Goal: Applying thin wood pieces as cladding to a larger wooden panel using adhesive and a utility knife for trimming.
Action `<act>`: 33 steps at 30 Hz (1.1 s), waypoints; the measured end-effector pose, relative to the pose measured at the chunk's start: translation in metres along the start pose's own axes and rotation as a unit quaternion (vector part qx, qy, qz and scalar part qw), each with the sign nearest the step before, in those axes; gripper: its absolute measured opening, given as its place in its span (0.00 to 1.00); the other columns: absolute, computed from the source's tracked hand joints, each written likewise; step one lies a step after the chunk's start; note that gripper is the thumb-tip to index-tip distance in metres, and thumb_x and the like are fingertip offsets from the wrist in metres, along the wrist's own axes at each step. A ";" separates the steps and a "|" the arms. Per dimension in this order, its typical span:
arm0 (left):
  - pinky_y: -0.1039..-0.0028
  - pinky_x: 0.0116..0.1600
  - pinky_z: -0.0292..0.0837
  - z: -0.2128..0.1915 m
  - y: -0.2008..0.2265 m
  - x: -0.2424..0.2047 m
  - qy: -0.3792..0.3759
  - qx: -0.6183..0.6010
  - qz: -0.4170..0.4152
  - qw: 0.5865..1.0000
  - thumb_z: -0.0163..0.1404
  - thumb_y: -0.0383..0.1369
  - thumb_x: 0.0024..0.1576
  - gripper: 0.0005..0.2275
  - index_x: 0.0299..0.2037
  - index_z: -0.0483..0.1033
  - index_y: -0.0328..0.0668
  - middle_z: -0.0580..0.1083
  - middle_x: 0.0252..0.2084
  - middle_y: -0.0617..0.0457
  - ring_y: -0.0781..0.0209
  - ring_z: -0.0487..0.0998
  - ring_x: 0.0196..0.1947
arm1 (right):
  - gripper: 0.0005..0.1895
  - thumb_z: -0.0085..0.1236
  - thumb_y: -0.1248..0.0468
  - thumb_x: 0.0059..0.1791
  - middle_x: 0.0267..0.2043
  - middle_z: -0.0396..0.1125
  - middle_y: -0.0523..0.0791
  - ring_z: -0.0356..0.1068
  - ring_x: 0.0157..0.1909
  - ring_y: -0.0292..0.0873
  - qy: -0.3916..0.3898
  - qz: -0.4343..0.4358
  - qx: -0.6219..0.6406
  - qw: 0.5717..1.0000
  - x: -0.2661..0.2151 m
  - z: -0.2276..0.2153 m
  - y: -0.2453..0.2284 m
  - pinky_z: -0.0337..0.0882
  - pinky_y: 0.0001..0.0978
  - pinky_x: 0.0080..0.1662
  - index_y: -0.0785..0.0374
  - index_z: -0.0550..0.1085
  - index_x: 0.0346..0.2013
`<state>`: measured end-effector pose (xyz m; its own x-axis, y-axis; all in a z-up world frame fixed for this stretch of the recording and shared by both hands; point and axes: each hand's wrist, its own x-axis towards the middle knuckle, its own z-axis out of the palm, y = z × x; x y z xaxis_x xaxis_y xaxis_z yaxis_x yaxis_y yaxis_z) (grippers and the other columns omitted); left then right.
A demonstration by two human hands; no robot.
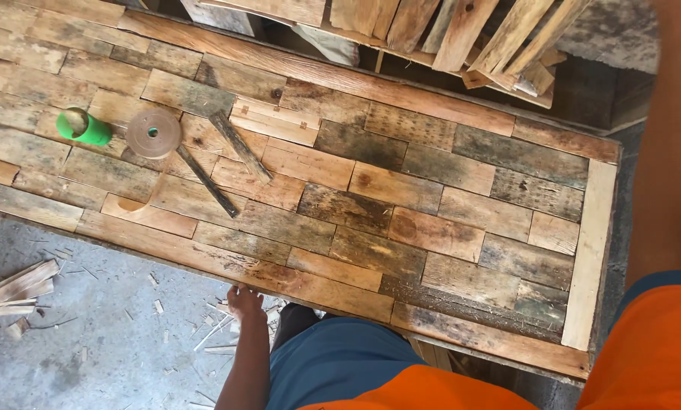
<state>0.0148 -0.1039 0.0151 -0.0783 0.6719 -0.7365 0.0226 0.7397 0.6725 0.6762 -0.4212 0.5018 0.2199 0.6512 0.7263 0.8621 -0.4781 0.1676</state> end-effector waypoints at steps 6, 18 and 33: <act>0.69 0.34 0.72 -0.007 0.012 -0.002 -0.027 0.042 -0.009 0.999 0.47 0.35 0.66 0.16 0.63 0.65 0.43 0.75 0.49 0.50 0.57 0.79 0.39 | 0.17 0.52 0.79 0.48 0.49 0.70 0.51 0.72 0.43 0.47 0.017 0.002 0.015 1.000 -0.012 0.009 -0.056 0.73 0.32 0.47 0.63 0.76 0.48; 0.73 0.23 0.60 -0.037 0.022 0.054 -0.167 0.239 0.004 0.957 0.60 0.35 0.58 0.15 0.44 0.74 0.28 0.74 0.27 0.48 0.59 0.68 0.23 | 0.16 0.52 0.78 0.49 0.48 0.71 0.50 0.71 0.42 0.46 0.044 0.040 0.018 0.998 0.001 0.005 -0.117 0.72 0.32 0.45 0.63 0.77 0.48; 0.74 0.43 0.75 -0.049 0.017 0.087 -0.337 0.209 0.097 0.913 0.59 0.31 0.51 0.16 0.48 0.76 0.34 0.81 0.39 0.53 0.66 0.80 0.36 | 0.14 0.52 0.76 0.49 0.47 0.71 0.50 0.71 0.41 0.45 0.068 0.061 0.048 0.995 0.056 -0.006 -0.132 0.72 0.31 0.44 0.63 0.77 0.48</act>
<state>-0.0400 -0.0349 -0.0340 0.5957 0.5562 -0.5794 0.3603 0.4597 0.8117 0.5723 -0.3251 0.5241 0.2678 0.5034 0.8215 0.8738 -0.4861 0.0131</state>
